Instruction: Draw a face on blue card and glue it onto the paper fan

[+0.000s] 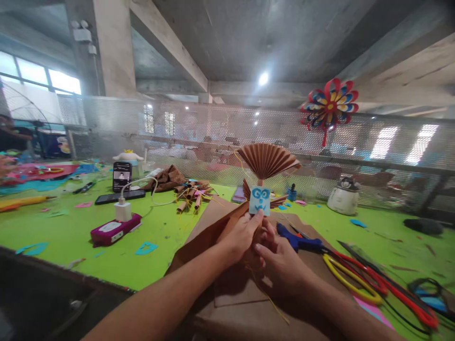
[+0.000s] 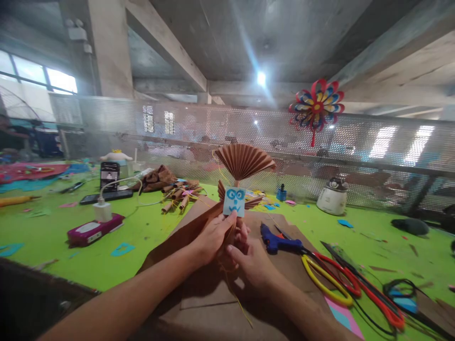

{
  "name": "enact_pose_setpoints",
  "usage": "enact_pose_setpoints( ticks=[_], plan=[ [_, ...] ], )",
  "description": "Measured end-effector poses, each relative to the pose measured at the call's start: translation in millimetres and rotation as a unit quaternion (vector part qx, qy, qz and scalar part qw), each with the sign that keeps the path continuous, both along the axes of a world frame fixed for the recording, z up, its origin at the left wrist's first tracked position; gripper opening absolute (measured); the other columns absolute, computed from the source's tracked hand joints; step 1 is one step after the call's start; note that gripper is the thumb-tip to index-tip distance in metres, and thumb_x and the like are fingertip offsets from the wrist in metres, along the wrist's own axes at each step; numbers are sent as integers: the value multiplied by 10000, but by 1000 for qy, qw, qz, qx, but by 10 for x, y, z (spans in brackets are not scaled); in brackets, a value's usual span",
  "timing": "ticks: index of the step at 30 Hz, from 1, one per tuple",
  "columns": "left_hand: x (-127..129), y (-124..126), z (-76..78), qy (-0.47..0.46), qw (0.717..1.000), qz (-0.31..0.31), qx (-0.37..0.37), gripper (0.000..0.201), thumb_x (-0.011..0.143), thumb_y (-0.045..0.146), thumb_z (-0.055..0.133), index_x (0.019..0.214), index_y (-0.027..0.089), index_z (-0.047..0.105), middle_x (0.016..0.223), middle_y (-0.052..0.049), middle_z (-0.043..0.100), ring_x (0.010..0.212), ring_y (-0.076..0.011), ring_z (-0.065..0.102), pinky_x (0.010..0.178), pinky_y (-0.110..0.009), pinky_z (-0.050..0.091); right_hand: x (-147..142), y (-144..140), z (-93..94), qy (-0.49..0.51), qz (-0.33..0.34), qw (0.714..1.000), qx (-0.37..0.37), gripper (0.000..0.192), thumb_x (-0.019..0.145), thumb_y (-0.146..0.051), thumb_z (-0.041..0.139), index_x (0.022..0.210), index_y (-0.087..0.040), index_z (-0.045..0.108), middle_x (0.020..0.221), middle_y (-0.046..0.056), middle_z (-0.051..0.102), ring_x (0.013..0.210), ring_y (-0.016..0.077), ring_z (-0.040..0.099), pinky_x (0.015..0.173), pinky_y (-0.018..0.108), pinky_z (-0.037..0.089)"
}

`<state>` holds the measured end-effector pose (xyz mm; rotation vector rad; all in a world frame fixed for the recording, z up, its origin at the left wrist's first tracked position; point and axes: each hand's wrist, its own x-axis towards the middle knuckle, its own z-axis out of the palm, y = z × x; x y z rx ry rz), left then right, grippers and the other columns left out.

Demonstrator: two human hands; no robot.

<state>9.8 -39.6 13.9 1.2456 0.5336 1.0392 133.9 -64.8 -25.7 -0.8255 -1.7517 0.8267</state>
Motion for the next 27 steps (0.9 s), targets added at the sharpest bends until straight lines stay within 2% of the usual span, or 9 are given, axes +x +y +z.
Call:
enact_pose_setpoints(
  ticks=[3, 8, 18, 21, 24, 27],
  plan=[
    [8, -1, -10, -16, 1000, 8, 0, 498, 762, 622, 602, 680, 131, 580, 710, -38, 624, 537, -112, 572, 510, -227, 472, 0, 22, -52, 29, 32, 997, -60, 225, 843, -380, 581, 860, -156, 586, 784, 42, 596, 700, 149, 544, 650, 283, 474],
    [18, 17, -36, -21, 1000, 12, -7, 478, 783, 610, 579, 646, 158, 505, 672, -21, 600, 521, -123, 566, 503, -244, 464, -17, -10, -37, 28, 52, 995, -79, 272, 856, -386, 579, 721, -161, 512, 681, 2, 515, 618, 111, 447, 583, 252, 389],
    [-39, 11, 23, -1, 1000, 14, 22, 498, 805, 612, 547, 633, 146, 521, 742, -48, 611, 509, -97, 509, 473, -215, 384, 52, -23, -71, 37, 146, 974, -171, 308, 874, -414, 583, 748, -135, 544, 620, -3, 534, 531, 80, 458, 524, 230, 348],
    [-39, -2, 55, -11, 999, 29, 44, 485, 824, 589, 542, 613, 153, 511, 732, -47, 604, 579, -111, 513, 539, -224, 398, 55, -11, -122, 44, 142, 971, -189, 300, 862, -416, 602, 778, -130, 568, 615, 2, 557, 509, 79, 480, 504, 223, 361],
    [-42, -5, 97, -26, 996, 41, 75, 479, 840, 569, 536, 595, 157, 518, 704, -46, 597, 704, -142, 546, 690, -240, 417, 43, -10, -169, 44, 134, 968, -207, 298, 853, -421, 614, 812, -128, 582, 611, -1, 575, 464, 67, 472, 465, 208, 345],
    [-48, 3, 135, -36, 994, 47, 94, 476, 842, 558, 541, 581, 160, 522, 661, -33, 574, 726, -154, 549, 764, -258, 399, 27, -24, -179, 39, 138, 967, -208, 310, 853, -428, 613, 810, -121, 593, 607, 1, 582, 459, 60, 469, 466, 200, 347]
  ],
)
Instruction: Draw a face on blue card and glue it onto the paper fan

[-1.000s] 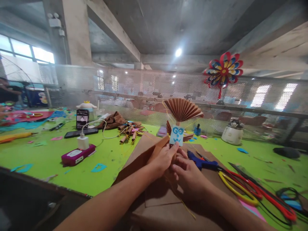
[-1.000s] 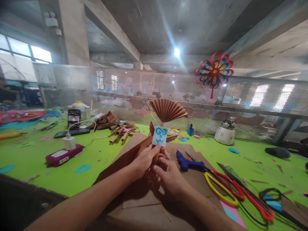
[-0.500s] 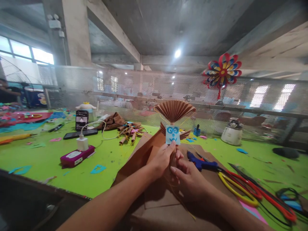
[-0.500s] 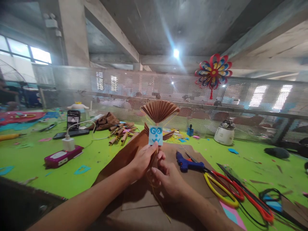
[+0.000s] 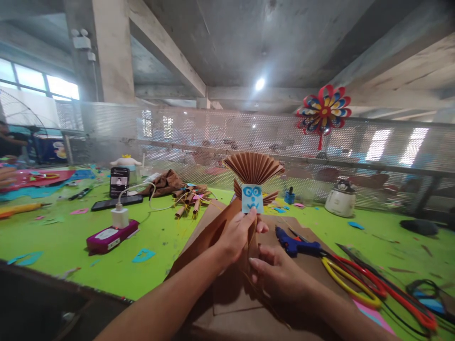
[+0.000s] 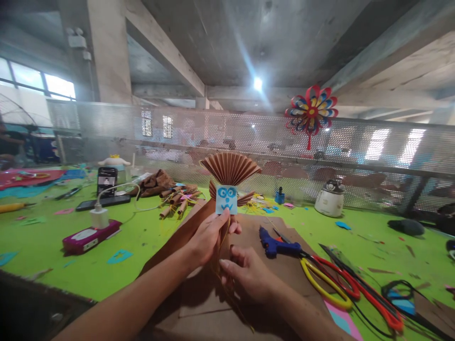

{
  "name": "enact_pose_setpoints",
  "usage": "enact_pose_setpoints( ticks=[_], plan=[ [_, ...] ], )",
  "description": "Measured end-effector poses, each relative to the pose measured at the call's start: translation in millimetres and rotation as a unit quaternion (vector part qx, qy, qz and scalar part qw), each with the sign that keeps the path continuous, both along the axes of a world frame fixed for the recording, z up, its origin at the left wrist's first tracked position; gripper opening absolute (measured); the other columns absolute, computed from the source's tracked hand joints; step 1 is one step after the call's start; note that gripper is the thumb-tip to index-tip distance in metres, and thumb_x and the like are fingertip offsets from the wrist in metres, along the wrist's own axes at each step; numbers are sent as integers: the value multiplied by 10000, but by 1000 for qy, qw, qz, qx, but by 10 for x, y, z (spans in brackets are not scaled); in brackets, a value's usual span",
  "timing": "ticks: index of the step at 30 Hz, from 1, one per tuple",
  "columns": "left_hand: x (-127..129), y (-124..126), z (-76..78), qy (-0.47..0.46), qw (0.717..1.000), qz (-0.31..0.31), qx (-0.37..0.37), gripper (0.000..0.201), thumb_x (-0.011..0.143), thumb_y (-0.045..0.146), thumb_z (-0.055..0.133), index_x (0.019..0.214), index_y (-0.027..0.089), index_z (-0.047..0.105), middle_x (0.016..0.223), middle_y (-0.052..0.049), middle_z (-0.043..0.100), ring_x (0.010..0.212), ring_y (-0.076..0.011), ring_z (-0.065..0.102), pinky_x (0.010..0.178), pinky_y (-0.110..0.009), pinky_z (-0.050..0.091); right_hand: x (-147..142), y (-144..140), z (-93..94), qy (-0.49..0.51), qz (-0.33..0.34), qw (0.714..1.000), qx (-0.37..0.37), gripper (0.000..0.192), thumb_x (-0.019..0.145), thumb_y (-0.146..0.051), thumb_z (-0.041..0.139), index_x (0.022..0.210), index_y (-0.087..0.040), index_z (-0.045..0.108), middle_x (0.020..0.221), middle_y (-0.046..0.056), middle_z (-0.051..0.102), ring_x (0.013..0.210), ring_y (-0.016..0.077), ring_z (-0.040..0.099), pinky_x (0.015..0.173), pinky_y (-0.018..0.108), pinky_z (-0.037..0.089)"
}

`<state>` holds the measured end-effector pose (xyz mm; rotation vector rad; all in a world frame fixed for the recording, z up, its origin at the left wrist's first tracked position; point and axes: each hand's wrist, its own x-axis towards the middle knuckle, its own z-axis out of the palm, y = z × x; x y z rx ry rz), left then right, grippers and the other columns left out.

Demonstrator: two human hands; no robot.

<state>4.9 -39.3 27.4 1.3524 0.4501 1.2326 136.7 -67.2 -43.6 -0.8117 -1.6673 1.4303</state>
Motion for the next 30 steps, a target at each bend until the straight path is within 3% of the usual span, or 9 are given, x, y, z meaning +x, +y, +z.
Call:
enact_pose_setpoints(
  ticks=[13, 17, 24, 30],
  plan=[
    [0, 79, -30, -26, 1000, -3, -11, 423, 850, 519, 549, 631, 158, 535, 600, 9, 501, 667, -158, 562, 744, -292, 416, -23, -48, 63, -39, -20, 999, 29, 371, 840, -478, 600, 824, -107, 589, 608, 23, 596, 479, 82, 501, 459, 204, 366],
    [-4, 80, -33, -25, 1000, 2, -13, 449, 849, 560, 532, 644, 161, 530, 601, 7, 504, 673, -162, 561, 739, -296, 420, -26, -58, 94, -33, 1, 998, 48, 390, 844, -503, 585, 822, -113, 583, 614, 24, 596, 492, 88, 512, 494, 219, 395],
    [21, 25, 16, -28, 998, 52, -7, 476, 811, 623, 539, 636, 184, 482, 617, 7, 523, 661, -148, 533, 728, -280, 408, -61, -41, 59, -12, 6, 1000, 7, 372, 828, -493, 609, 840, -121, 593, 599, 7, 583, 475, 82, 502, 474, 209, 370],
    [32, 36, 36, -23, 998, 57, -5, 481, 808, 624, 530, 609, 189, 478, 607, 2, 536, 650, -148, 533, 733, -284, 412, -73, -35, 42, 10, 13, 999, -28, 278, 824, -413, 626, 831, -138, 586, 596, -12, 564, 484, 92, 522, 496, 225, 395]
  ],
)
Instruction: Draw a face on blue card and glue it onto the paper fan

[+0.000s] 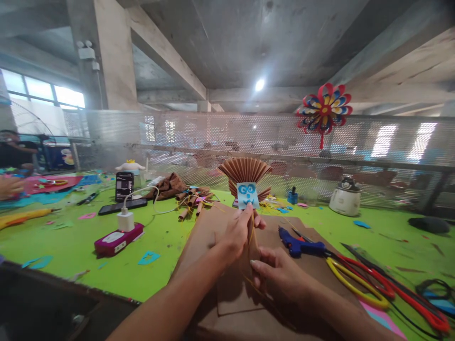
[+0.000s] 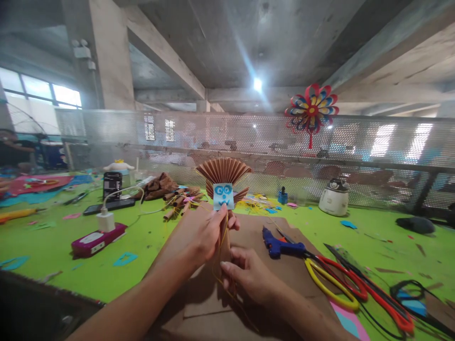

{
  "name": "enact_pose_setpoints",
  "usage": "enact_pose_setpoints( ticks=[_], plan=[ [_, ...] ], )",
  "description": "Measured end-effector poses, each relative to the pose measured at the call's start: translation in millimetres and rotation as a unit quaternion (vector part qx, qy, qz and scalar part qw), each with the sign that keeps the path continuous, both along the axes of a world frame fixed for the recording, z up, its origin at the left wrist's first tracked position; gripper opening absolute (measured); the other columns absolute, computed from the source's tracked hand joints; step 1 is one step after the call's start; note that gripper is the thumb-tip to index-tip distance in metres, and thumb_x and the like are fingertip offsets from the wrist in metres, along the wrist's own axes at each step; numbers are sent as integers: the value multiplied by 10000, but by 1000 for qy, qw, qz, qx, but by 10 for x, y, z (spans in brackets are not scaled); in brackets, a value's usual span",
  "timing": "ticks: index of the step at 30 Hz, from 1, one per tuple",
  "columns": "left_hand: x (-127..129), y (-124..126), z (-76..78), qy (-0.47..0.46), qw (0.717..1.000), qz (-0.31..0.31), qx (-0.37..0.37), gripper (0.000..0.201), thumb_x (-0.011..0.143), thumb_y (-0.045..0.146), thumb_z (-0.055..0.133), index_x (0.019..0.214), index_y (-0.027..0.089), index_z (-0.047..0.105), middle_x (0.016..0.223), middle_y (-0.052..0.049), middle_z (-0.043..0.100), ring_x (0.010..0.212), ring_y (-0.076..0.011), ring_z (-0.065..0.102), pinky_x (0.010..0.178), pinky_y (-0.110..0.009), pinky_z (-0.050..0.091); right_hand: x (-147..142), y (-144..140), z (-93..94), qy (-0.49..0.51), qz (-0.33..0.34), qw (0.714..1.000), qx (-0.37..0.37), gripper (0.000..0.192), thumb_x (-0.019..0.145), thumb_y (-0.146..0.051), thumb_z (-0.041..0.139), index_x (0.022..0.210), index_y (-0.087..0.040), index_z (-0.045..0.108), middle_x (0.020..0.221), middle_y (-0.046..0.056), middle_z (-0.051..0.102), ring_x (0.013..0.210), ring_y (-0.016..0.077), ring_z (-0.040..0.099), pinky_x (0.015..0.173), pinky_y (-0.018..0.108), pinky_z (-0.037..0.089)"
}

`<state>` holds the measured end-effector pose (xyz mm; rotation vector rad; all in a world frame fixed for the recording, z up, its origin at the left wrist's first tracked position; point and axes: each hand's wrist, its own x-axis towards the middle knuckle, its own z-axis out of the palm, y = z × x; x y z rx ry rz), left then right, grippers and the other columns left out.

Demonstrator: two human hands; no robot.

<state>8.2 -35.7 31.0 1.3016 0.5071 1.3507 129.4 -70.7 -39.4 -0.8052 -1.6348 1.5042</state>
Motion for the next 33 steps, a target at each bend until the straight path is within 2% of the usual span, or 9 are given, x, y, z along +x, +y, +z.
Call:
enact_pose_setpoints(
  ticks=[5, 10, 13, 17, 19, 22, 27, 33],
  plan=[
    [-19, 27, -23, 12, 999, -34, -5, 477, 782, 620, 557, 594, 185, 512, 620, -9, 548, 682, -170, 574, 763, -308, 443, 20, -25, 41, -9, 5, 1000, 28, 329, 809, -443, 639, 828, -116, 609, 618, 5, 568, 520, 94, 508, 524, 238, 404],
    [-15, 30, -98, 33, 998, -45, -12, 465, 812, 609, 543, 698, 168, 634, 769, -66, 659, 827, -203, 610, 840, -315, 440, 28, -8, 106, 1, -14, 995, 103, 396, 809, -492, 637, 961, -126, 626, 877, 75, 643, 757, 155, 573, 675, 284, 447],
    [-13, 16, -110, 33, 998, -54, -18, 443, 789, 590, 596, 734, 154, 653, 825, -88, 688, 856, -218, 626, 817, -326, 456, 30, 3, 136, -12, -46, 991, 121, 390, 848, -523, 572, 885, -136, 604, 768, 46, 627, 666, 131, 538, 637, 275, 425],
    [-97, 60, 15, -2, 998, -51, -22, 390, 721, 530, 695, 839, 159, 656, 838, -83, 703, 876, -234, 647, 782, -336, 486, 65, -12, 136, -25, -54, 992, 113, 400, 842, -542, 570, 787, -146, 574, 681, 31, 607, 612, 122, 526, 610, 264, 408],
    [-163, 122, 109, -33, 999, -26, -20, 404, 764, 565, 629, 821, 165, 642, 803, -69, 701, 861, -225, 655, 778, -333, 494, 85, -21, 113, -27, -49, 994, 97, 404, 836, -545, 578, 761, -149, 564, 644, 18, 588, 572, 109, 502, 573, 252, 389],
    [-235, 223, 197, -66, 997, 20, -19, 357, 763, 521, 656, 777, 167, 618, 738, -42, 697, 814, -206, 663, 771, -313, 494, 103, -20, 63, -23, -20, 998, 63, 403, 824, -538, 602, 801, -136, 577, 621, -4, 561, 524, 85, 455, 529, 235, 350],
    [-260, 272, 183, -84, 995, 53, -9, 329, 740, 466, 698, 800, 147, 646, 774, -58, 719, 823, -221, 668, 734, -310, 499, 117, 5, 26, -9, -14, 999, 40, 397, 820, -517, 623, 866, -124, 590, 645, 13, 599, 538, 90, 492, 543, 239, 362],
    [-269, 211, 168, -91, 994, 64, -4, 313, 709, 420, 721, 805, 127, 668, 796, -66, 723, 798, -206, 666, 705, -295, 501, 92, -44, 116, 21, -2, 1000, 19, 389, 825, -503, 627, 877, -119, 583, 646, 30, 625, 527, 96, 507, 543, 251, 379]
  ],
)
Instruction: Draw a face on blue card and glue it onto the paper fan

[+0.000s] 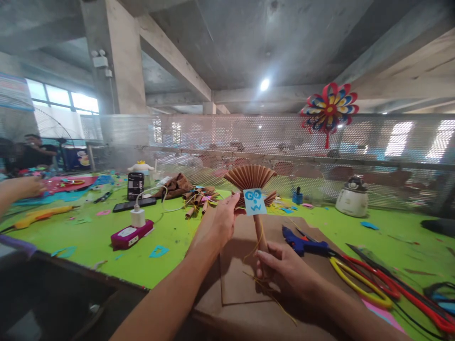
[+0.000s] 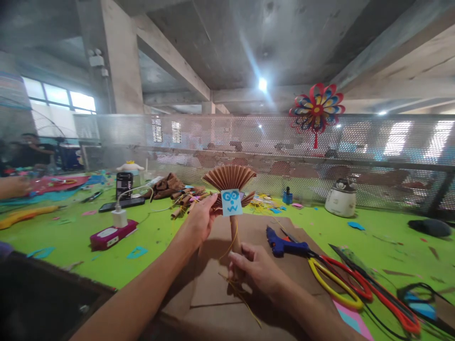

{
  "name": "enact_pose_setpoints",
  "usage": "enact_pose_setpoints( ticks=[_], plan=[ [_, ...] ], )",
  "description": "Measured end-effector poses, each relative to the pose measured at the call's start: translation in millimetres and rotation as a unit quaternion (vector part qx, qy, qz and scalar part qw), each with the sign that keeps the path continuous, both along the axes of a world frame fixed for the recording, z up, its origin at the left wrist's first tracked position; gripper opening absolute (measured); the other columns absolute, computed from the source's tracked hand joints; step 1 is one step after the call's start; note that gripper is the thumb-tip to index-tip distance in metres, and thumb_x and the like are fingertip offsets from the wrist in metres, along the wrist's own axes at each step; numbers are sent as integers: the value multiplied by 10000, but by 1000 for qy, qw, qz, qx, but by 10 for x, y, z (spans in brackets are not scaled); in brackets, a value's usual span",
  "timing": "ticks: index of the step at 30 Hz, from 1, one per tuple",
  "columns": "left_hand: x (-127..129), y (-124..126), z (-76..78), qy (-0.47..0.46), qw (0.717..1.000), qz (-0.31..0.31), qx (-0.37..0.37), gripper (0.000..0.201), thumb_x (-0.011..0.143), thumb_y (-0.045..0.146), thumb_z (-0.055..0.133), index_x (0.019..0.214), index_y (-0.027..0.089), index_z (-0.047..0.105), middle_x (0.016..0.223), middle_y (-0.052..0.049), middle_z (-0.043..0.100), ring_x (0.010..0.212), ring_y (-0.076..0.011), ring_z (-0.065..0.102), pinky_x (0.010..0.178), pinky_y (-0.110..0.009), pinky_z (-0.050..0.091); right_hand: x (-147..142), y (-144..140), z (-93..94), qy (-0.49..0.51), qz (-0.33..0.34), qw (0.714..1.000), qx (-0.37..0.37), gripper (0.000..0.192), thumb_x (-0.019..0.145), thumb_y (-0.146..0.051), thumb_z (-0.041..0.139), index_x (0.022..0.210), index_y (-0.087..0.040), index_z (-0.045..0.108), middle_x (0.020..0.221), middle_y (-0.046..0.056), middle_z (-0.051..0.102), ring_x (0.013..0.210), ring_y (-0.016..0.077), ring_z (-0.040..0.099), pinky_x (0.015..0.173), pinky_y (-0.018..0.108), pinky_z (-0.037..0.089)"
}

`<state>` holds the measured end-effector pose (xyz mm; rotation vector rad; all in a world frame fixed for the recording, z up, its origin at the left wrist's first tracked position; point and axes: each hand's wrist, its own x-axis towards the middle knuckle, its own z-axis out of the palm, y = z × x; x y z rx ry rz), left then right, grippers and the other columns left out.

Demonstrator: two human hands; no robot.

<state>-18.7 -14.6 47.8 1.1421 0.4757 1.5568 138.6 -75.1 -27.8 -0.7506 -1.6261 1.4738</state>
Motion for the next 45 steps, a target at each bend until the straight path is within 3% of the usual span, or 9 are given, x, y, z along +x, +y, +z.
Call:
enact_pose_setpoints(
  ticks=[6, 13, 22, 32, 37, 42, 45],
  plan=[
    [51, -26, -77, -20, 1000, 8, -19, 213, 680, 304, 755, 781, 171, 623, 777, -6, 687, 714, -137, 643, 639, -242, 485, 8, -21, 50, 8, -42, 999, 19, 393, 830, -526, 608, 853, -135, 575, 666, 42, 660, 556, 109, 541, 555, 251, 388],
    [126, 4, -170, 0, 1000, 11, -12, 234, 607, 269, 810, 719, 151, 641, 735, -5, 667, 737, -140, 626, 716, -261, 469, 40, -22, 103, 22, -70, 997, 9, 368, 844, -504, 601, 822, -139, 555, 679, 39, 659, 547, 91, 509, 528, 233, 374],
    [196, -44, -268, 68, 997, 7, 22, 113, 673, 267, 755, 719, 181, 697, 740, -23, 664, 711, -160, 583, 744, -301, 461, 45, -51, 176, 34, -60, 998, 2, 382, 823, -513, 621, 816, -134, 571, 658, 29, 645, 549, 97, 526, 535, 241, 390],
    [242, -121, -243, 114, 991, 63, 36, 121, 658, 230, 762, 731, 137, 737, 668, -12, 665, 606, -112, 513, 638, -246, 400, -15, -9, 96, 45, -83, 996, 2, 362, 836, -482, 623, 837, -124, 571, 670, 21, 625, 572, 99, 528, 582, 259, 415],
    [191, -85, -228, 84, 996, 26, 17, 148, 674, 238, 747, 785, 146, 714, 739, -27, 666, 690, -138, 564, 656, -252, 424, 19, -33, 153, 43, -79, 996, 7, 354, 851, -471, 612, 863, -118, 586, 688, 26, 637, 591, 96, 529, 593, 257, 417],
    [-6, -9, -158, 36, 997, -70, -4, 311, 713, 264, 636, 1014, 181, 641, 981, -71, 667, 909, -195, 611, 755, -305, 474, 56, -47, 195, 69, -67, 995, -13, 340, 840, -461, 628, 842, -125, 578, 679, 8, 615, 578, 88, 521, 573, 248, 417],
    [-73, 28, -158, 31, 994, -109, -13, 359, 643, 188, 586, 998, 165, 633, 972, -76, 659, 941, -196, 602, 772, -301, 475, 66, -15, 169, 63, -61, 996, -4, 339, 847, -458, 621, 888, -123, 585, 682, 8, 615, 589, 90, 524, 571, 239, 398]
  ],
)
